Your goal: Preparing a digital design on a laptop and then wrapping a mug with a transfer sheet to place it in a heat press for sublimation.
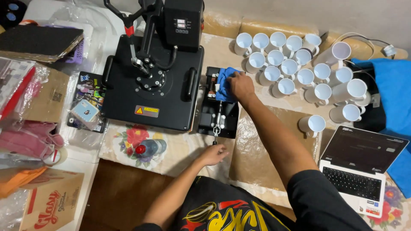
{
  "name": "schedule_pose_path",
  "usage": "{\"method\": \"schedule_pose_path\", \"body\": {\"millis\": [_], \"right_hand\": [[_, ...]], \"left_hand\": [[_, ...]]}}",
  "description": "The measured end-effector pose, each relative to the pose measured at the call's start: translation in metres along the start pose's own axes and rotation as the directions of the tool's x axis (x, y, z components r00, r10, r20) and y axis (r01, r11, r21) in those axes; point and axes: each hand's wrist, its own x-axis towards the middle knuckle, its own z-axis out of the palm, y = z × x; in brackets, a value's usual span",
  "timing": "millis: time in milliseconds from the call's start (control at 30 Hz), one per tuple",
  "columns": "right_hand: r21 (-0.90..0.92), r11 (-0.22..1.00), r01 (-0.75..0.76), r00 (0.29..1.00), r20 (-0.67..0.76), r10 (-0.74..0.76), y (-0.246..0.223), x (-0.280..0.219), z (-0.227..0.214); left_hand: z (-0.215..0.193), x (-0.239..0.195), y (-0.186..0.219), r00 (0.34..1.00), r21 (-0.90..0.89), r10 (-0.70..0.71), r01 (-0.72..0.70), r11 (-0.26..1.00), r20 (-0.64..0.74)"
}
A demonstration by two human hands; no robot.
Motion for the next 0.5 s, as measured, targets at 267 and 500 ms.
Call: {"method": "schedule_pose_path", "body": {"millis": [267, 500], "right_hand": [[0.056, 0.998, -0.001, 0.984, 0.176, -0.009, 0.043, -0.012, -0.012], [0.436, 0.814, -0.385, 0.922, 0.228, 0.314, 0.096, -0.164, 0.01]], "left_hand": [[0.0, 0.022, -0.02, 0.999, 0.119, -0.034, 0.035, 0.992, -0.018], [-0.008, 0.002, 0.021, 1.0, 0.155, 0.011, -0.01, 0.988, -0.003]]}}
